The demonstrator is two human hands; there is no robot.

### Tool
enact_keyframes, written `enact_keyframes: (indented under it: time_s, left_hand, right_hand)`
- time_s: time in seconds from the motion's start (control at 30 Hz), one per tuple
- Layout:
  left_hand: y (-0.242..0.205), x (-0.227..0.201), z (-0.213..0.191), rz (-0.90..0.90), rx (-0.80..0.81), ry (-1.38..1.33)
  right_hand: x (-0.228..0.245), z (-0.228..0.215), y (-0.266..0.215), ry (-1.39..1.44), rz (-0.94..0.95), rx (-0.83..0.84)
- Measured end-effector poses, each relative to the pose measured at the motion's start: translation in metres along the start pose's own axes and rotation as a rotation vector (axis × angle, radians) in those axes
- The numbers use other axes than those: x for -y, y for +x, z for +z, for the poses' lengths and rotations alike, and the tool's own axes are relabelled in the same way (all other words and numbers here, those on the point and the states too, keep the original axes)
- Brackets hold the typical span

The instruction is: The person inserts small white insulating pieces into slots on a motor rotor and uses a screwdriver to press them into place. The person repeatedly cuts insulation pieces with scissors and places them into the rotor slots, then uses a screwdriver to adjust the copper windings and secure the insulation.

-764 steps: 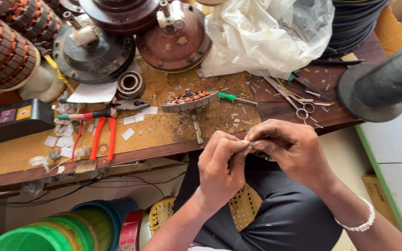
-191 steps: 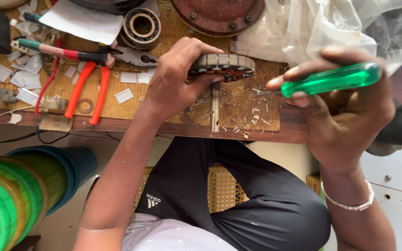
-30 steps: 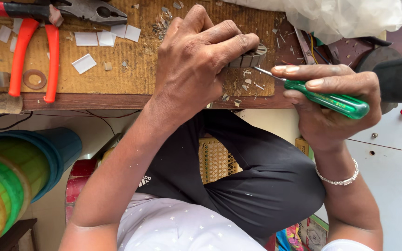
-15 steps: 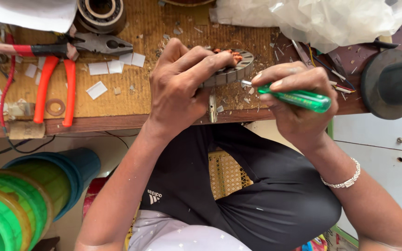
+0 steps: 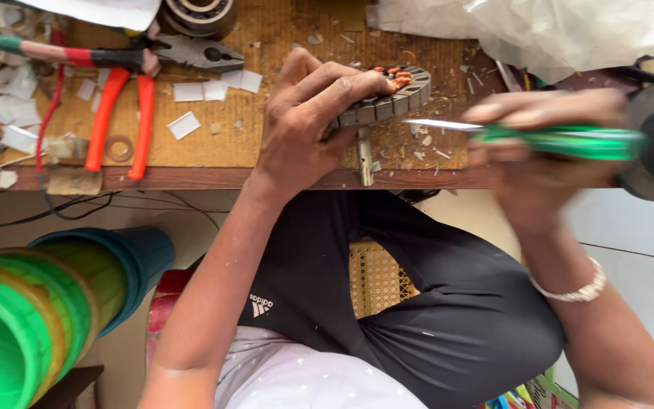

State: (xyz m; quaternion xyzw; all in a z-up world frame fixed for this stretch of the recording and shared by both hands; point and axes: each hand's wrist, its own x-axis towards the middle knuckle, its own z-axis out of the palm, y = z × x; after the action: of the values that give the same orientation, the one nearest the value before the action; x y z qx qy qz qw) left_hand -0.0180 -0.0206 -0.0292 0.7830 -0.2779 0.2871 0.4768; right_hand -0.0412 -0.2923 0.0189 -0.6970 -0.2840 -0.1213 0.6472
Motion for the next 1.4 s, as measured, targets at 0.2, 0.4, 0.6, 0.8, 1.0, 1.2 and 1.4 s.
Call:
enact_keyframes:
  time_s: [0.2,0.4,0.6,0.8,1.0,1.2,1.4]
  left_hand:
    - [0.001,0.01,-0.018,0.119,0.083,-0.133]
    - [0.002,-0.005,-0.035,0.0,0.098,-0.116]
    - [-0.003,-0.037,-0.044,-0.225,0.17,0.004]
    - [-0.002,-0.054,-0.043,-0.338,0.131,-0.101]
    - [-0.004,-0.063,-0.032,-0.393,0.106,-0.025]
    - [0.009,-0.06,-0.015,-0.319,0.065,0.162]
    - [0.013,-0.052,-0.018,-0.162,0.111,0.27]
  right_hand:
    - [0.01,-0.023,0.001,-0.343,0.003,-0.103]
    - [0.014,-0.004,0.016,-0.594,0.022,0.014]
    - [0.042,0.026,0.051,-0.786,-0.112,0.267]
    - [0.03,0.043,0.084,-0.725,-0.17,0.632]
    - [-0.007,0.038,0.082,-0.502,-0.106,0.668]
    - [-0.023,0.03,0.06,-0.484,-0.164,0.509]
    - [-0.039,0.022,0.045,-0.529,-0.155,0.459]
